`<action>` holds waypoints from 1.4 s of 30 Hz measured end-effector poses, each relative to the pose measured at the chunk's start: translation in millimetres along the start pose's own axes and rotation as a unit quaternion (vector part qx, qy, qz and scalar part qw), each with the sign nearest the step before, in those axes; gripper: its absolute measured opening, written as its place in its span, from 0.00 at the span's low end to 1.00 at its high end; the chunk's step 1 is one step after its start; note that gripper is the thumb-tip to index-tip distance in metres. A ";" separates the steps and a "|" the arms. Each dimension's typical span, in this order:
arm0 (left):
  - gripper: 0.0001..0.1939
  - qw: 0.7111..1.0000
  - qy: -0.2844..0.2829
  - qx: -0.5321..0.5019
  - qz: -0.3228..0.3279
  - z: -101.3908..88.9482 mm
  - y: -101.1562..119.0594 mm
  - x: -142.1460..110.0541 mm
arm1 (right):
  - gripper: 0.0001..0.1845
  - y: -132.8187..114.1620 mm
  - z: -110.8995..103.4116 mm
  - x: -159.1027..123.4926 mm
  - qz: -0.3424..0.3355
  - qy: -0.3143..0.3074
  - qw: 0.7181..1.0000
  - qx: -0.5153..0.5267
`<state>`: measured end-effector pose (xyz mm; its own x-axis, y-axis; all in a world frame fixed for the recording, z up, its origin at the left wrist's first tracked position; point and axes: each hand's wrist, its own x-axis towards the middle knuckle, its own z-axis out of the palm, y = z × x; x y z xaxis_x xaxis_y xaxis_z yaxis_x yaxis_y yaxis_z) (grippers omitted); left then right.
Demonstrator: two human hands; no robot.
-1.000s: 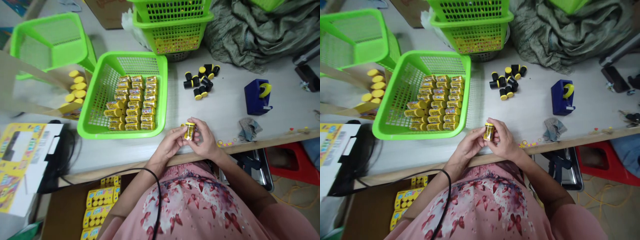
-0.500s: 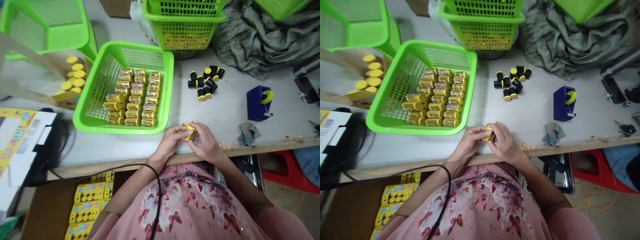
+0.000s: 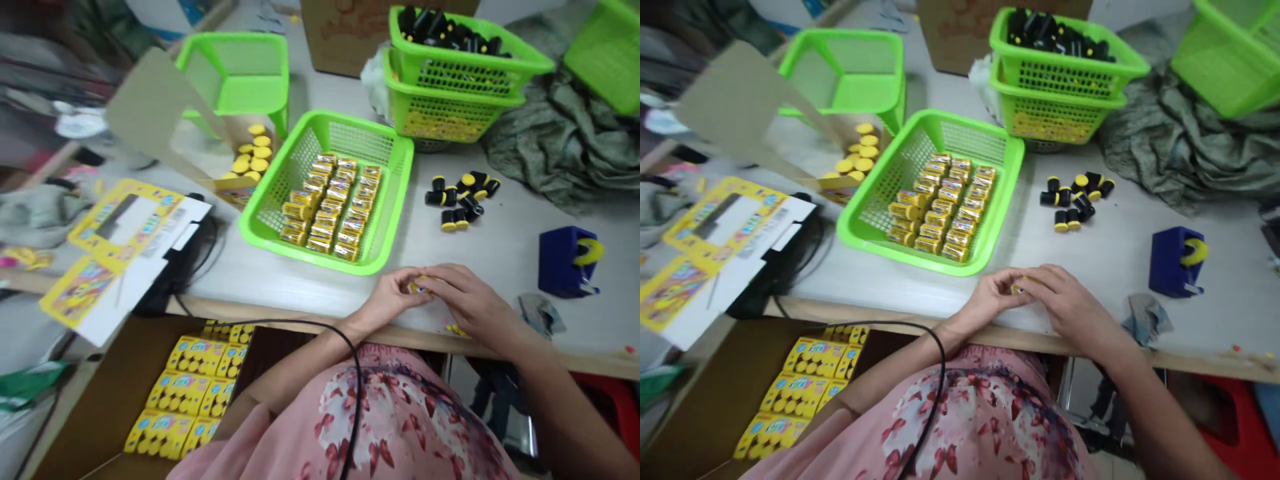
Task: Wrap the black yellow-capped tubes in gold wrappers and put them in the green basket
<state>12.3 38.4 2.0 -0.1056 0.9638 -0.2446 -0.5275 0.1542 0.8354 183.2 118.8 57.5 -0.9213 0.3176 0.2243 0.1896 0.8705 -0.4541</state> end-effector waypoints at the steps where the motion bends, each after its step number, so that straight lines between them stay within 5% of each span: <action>1: 0.27 0.999 -0.011 -0.032 -0.013 -0.2 -0.3 -0.8 | 0.27 3.4 -9.7 5.2 -0.007 0.002 1.000 -0.010; 6: 0.32 0.992 -0.069 -0.055 -0.093 0.3 -3.4 -3.1 | 0.17 12.8 -23.7 81.5 0.048 0.088 0.994 0.031; 12: 0.26 0.983 -0.138 0.018 -0.120 1.2 -15.9 -1.4 | 0.14 -2.4 54.8 191.4 0.125 -0.010 0.983 0.136; 16: 0.17 0.982 -0.161 0.032 -0.095 1.2 -25.6 -0.5 | 0.14 -6.7 91.7 212.2 0.102 -0.031 0.993 0.049; 20: 0.16 0.981 -0.164 0.027 -0.102 1.5 -25.3 -0.9 | 0.16 0.4 94.7 213.0 0.076 -0.033 0.996 0.043; 24: 0.15 0.984 -0.147 0.048 -0.084 -1.6 -16.5 -1.3 | 0.17 -3.5 52.7 173.9 0.053 0.072 0.995 0.053; 29: 0.12 0.986 -0.111 0.114 -0.038 -5.6 -7.3 -6.8 | 0.12 3.0 -10.4 29.3 0.203 0.231 0.945 -0.115; 32: 0.10 0.972 -0.148 0.182 0.019 5.0 -3.7 -5.6 | 0.16 25.1 -8.3 -72.6 0.354 0.246 0.870 -0.240; 35: 0.13 0.933 -0.224 0.260 0.111 36.1 -6.4 2.7 | 0.19 47.0 8.9 -140.6 0.444 0.268 0.818 -0.248; 38: 0.22 0.895 -0.269 0.306 0.183 76.6 -19.7 14.4 | 0.19 44.6 15.8 -158.2 0.439 0.307 0.822 -0.196; 42: 0.22 0.869 -0.263 0.357 0.219 105.3 -38.4 26.8 | 0.13 5.0 7.0 -139.6 0.344 0.300 0.884 -0.100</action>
<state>118.5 81.1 15.1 0.3339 0.9011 0.2765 0.1438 -0.3387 0.9298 310.4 76.2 17.9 -0.2306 0.8878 0.3982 0.7470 0.4238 -0.5122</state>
